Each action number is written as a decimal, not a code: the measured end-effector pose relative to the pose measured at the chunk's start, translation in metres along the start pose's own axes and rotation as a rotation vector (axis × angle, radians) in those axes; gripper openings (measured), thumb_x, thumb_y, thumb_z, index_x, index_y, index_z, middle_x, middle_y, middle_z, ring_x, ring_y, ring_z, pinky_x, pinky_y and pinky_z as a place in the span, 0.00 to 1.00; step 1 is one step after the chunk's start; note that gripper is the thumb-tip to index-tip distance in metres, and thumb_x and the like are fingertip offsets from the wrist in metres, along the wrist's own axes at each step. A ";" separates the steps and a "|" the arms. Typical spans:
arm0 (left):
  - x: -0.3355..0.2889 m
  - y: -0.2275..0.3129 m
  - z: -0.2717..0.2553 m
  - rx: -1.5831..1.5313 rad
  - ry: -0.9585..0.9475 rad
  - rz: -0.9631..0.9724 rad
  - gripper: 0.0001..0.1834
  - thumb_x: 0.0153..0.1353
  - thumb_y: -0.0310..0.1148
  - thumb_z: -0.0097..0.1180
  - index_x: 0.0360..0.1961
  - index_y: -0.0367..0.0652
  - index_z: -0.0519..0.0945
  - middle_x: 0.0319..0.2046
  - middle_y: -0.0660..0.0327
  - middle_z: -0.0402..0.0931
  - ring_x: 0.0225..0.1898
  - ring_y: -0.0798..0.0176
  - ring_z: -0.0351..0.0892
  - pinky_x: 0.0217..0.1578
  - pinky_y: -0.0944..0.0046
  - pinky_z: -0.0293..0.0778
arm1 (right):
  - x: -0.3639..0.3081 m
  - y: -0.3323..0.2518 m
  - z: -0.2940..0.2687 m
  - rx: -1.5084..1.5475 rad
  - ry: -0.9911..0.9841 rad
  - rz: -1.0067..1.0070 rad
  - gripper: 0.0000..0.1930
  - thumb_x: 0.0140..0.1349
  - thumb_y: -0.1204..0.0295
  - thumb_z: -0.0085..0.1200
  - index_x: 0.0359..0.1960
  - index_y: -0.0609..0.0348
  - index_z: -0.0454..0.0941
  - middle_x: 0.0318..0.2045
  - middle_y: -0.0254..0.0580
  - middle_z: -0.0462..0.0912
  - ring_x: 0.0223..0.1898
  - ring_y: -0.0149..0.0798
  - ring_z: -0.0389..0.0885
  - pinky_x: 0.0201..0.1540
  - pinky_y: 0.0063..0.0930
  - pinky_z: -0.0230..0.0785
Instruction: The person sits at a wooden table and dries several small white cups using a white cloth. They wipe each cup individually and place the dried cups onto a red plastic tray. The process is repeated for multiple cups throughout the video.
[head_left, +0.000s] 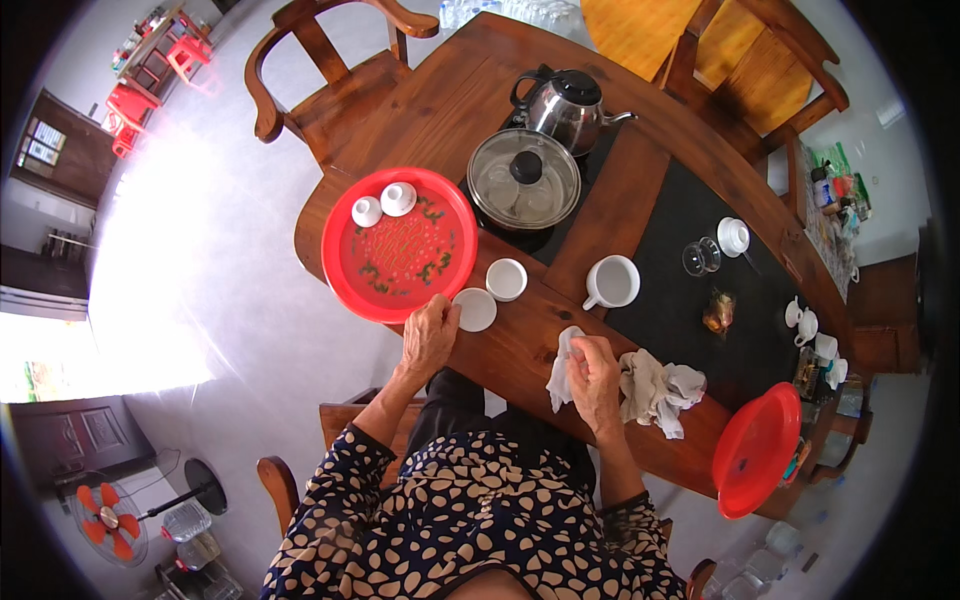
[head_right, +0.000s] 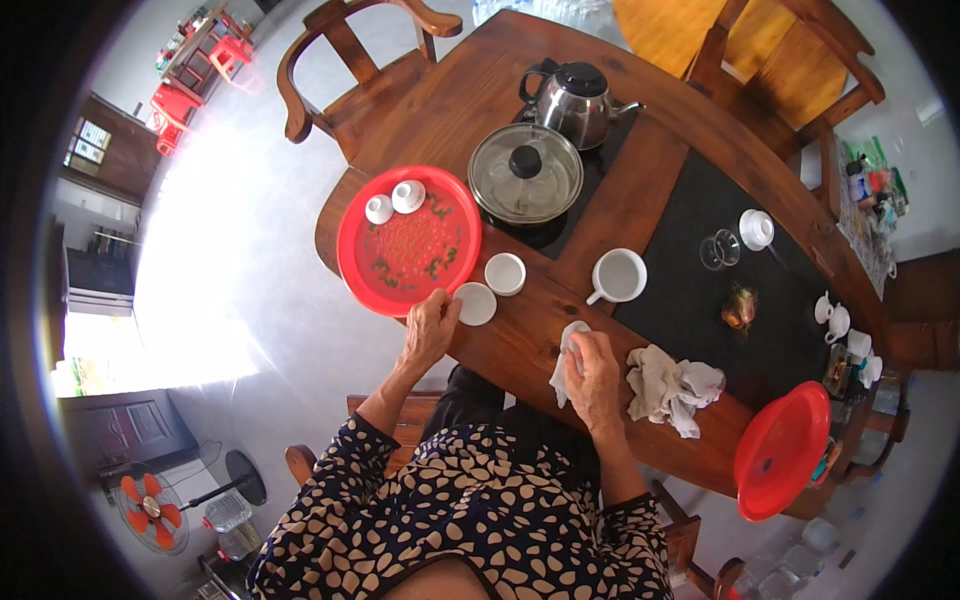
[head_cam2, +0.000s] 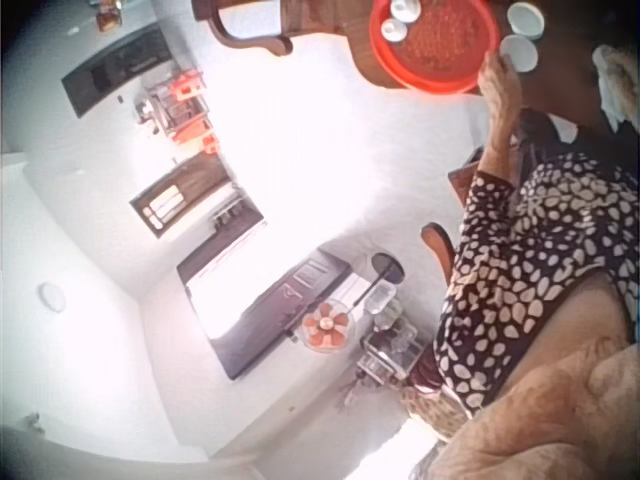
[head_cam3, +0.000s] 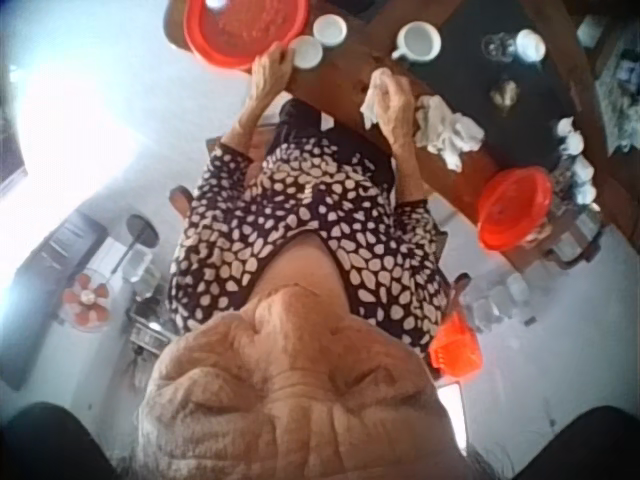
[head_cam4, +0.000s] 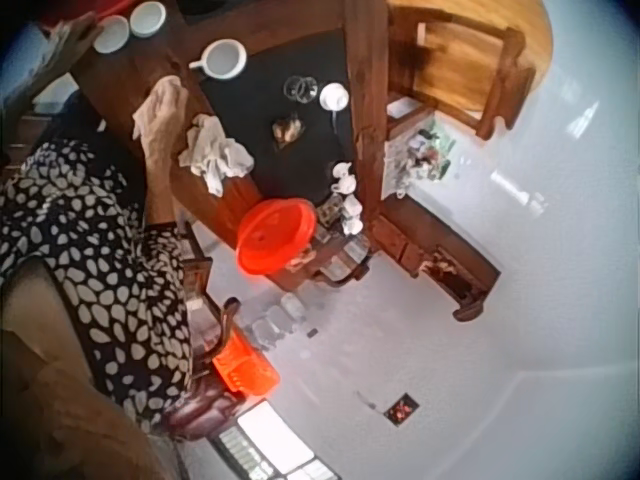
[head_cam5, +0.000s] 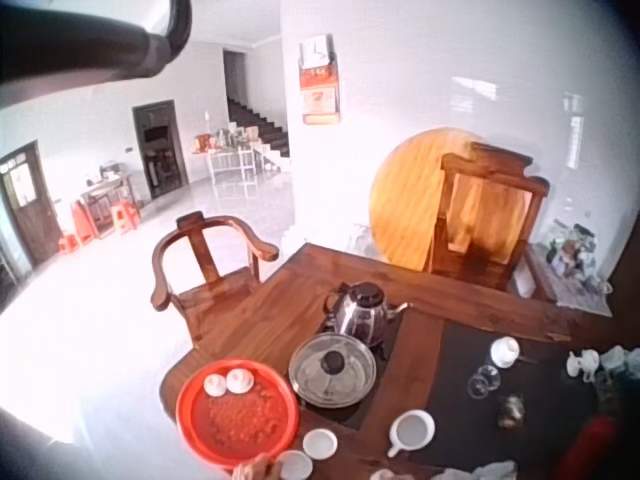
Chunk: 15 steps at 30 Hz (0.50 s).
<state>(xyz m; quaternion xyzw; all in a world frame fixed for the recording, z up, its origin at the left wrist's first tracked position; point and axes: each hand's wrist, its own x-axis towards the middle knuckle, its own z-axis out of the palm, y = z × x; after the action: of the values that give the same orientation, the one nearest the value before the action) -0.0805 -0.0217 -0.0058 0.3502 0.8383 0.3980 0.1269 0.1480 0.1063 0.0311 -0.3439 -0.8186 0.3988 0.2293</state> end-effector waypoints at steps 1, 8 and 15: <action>-0.001 0.000 0.000 -0.008 0.007 0.014 0.10 0.58 0.32 0.58 0.27 0.37 0.71 0.19 0.49 0.73 0.23 0.44 0.76 0.25 0.51 0.69 | -0.001 0.001 0.002 0.003 0.007 -0.008 0.14 0.52 0.83 0.56 0.43 0.63 0.73 0.37 0.45 0.74 0.32 0.41 0.77 0.34 0.32 0.72; -0.007 0.028 -0.022 -0.094 0.025 -0.030 0.09 0.59 0.30 0.57 0.27 0.37 0.72 0.19 0.51 0.72 0.21 0.50 0.74 0.24 0.56 0.68 | 0.016 -0.020 0.013 0.215 -0.065 -0.038 0.16 0.59 0.77 0.56 0.49 0.64 0.73 0.30 0.40 0.77 0.25 0.29 0.74 0.28 0.20 0.70; -0.004 0.096 -0.003 -0.360 -0.013 0.097 0.09 0.59 0.30 0.58 0.28 0.36 0.74 0.17 0.56 0.71 0.18 0.62 0.71 0.22 0.64 0.67 | 0.060 -0.049 -0.013 0.503 -0.330 0.159 0.18 0.67 0.70 0.45 0.56 0.64 0.68 0.20 0.37 0.77 0.20 0.26 0.73 0.22 0.20 0.64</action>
<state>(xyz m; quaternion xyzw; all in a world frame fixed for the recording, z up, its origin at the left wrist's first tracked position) -0.0322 0.0160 0.0688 0.3643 0.7348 0.5452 0.1737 0.0986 0.1354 0.0840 -0.2698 -0.6909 0.6561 0.1395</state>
